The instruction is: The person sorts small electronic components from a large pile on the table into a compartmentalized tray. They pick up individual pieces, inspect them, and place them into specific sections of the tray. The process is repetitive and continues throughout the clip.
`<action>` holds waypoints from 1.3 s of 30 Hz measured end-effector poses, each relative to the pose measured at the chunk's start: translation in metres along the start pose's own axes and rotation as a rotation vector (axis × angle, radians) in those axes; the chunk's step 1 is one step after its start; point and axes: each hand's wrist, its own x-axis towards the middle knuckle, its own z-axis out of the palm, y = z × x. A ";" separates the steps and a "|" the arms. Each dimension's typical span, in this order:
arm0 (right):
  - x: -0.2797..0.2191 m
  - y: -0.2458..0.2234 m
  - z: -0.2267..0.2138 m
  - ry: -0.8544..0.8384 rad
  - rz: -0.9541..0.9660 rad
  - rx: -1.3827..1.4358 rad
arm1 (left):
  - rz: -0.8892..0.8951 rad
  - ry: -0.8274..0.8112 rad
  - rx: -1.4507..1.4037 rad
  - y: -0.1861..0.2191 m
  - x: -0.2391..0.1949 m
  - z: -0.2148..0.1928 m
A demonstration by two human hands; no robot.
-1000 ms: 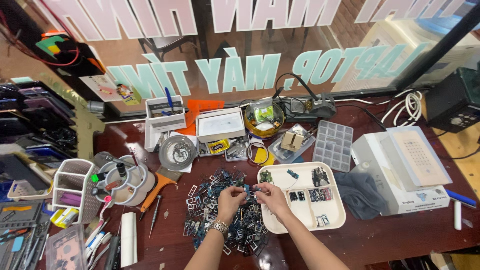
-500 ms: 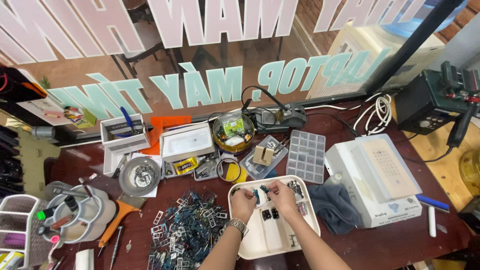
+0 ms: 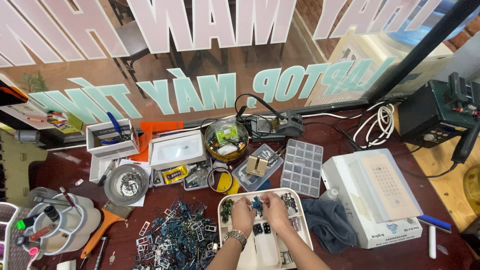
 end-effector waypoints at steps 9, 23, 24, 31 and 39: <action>-0.021 -0.045 0.004 -0.123 0.003 0.167 | -0.038 -0.051 -0.253 0.008 -0.024 -0.066; -0.100 -0.120 0.094 -0.230 -0.174 0.080 | -0.241 0.035 -0.319 -0.085 -0.057 -0.210; -0.105 -0.119 0.099 -0.196 -0.244 0.023 | -0.261 0.045 -0.309 -0.095 -0.060 -0.216; -0.133 -0.137 0.125 -0.236 -0.240 -0.169 | -0.114 0.063 -0.101 -0.150 -0.072 -0.236; -0.152 -0.159 0.139 -0.187 -0.278 -0.331 | -0.067 -0.068 -0.088 -0.176 -0.073 -0.234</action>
